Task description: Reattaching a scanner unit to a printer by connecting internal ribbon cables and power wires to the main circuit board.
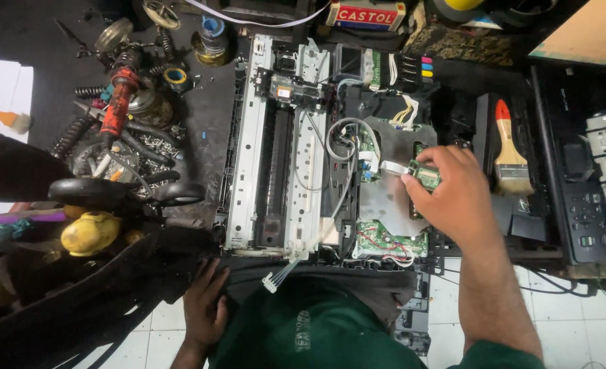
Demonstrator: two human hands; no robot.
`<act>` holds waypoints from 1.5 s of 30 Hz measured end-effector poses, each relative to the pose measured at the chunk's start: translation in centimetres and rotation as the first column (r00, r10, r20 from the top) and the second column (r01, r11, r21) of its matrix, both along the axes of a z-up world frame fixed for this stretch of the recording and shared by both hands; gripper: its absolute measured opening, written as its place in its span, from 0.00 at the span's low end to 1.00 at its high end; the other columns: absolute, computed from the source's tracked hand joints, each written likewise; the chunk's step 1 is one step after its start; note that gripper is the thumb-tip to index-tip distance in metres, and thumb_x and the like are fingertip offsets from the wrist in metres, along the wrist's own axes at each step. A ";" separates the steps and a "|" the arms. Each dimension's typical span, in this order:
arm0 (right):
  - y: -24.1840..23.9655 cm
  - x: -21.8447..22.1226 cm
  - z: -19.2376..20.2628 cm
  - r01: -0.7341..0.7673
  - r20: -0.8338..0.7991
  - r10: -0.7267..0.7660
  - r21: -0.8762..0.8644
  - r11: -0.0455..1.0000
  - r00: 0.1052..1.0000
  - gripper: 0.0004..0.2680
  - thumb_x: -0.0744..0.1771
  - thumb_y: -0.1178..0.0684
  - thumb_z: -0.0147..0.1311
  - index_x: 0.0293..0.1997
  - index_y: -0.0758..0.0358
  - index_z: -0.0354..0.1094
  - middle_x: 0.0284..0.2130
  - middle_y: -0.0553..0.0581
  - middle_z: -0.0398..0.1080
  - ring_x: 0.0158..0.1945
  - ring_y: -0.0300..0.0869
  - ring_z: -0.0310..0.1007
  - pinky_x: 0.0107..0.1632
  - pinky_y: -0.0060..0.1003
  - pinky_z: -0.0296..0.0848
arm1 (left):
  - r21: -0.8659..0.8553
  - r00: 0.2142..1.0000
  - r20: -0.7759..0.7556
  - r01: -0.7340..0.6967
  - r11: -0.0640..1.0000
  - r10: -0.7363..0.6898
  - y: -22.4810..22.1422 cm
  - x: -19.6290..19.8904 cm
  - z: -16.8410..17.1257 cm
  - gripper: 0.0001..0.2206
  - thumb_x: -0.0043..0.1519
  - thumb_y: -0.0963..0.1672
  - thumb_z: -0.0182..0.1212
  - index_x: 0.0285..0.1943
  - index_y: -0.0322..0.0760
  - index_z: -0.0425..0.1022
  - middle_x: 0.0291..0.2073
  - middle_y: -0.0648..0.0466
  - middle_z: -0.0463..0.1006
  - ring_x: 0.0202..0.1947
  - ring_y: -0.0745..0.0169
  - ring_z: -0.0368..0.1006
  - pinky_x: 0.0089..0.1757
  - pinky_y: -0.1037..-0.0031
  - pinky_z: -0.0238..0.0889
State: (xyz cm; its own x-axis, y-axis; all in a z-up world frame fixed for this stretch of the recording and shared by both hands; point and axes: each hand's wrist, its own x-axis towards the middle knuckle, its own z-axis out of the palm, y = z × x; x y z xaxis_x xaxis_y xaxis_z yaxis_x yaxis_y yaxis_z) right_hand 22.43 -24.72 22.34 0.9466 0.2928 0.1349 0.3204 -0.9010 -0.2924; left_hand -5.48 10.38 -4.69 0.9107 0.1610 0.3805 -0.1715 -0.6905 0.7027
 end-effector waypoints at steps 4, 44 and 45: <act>0.5 0.8 1.9 0.052 -0.124 -0.048 0.025 0.998 0.991 0.14 0.64 0.49 0.64 0.51 0.61 0.71 0.48 0.56 0.72 0.52 0.47 0.71 0.56 0.45 0.68 | 0.048 1.000 -0.029 0.003 0.999 -0.001 0.0 -0.2 -0.7 0.24 0.64 0.48 0.47 0.71 0.44 0.67 0.73 0.47 0.65 0.76 0.43 0.58 0.67 0.47 0.51; -4.3 -5.2 -5.0 0.439 -0.452 -0.071 0.800 0.410 0.889 0.28 0.66 0.37 0.40 0.75 0.58 0.47 0.73 0.67 0.52 0.77 0.59 0.47 0.75 0.52 0.46 | -0.362 0.591 -0.577 0.434 0.825 -0.564 -1.4 1.8 20.4 0.17 0.63 0.53 0.58 0.58 0.57 0.83 0.42 0.63 0.85 0.42 0.71 0.85 0.44 0.73 0.74; -4.2 -4.9 -5.5 0.438 -0.452 -0.070 0.800 0.409 0.889 0.28 0.66 0.37 0.40 0.75 0.58 0.47 0.73 0.67 0.52 0.77 0.59 0.47 0.75 0.52 0.46 | -0.361 0.591 -0.577 0.434 0.826 -0.563 -2.8 3.1 22.7 0.17 0.63 0.53 0.58 0.58 0.57 0.83 0.42 0.63 0.85 0.42 0.71 0.85 0.44 0.73 0.74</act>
State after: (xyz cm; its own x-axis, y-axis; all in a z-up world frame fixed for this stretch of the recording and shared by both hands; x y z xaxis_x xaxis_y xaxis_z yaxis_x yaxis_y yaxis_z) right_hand 17.50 -28.94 16.81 0.9878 -0.0691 -0.1399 -0.1477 -0.1252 -0.9811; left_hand -2.33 7.55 17.97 0.8670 -0.3938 -0.3053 0.0769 -0.4997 0.8628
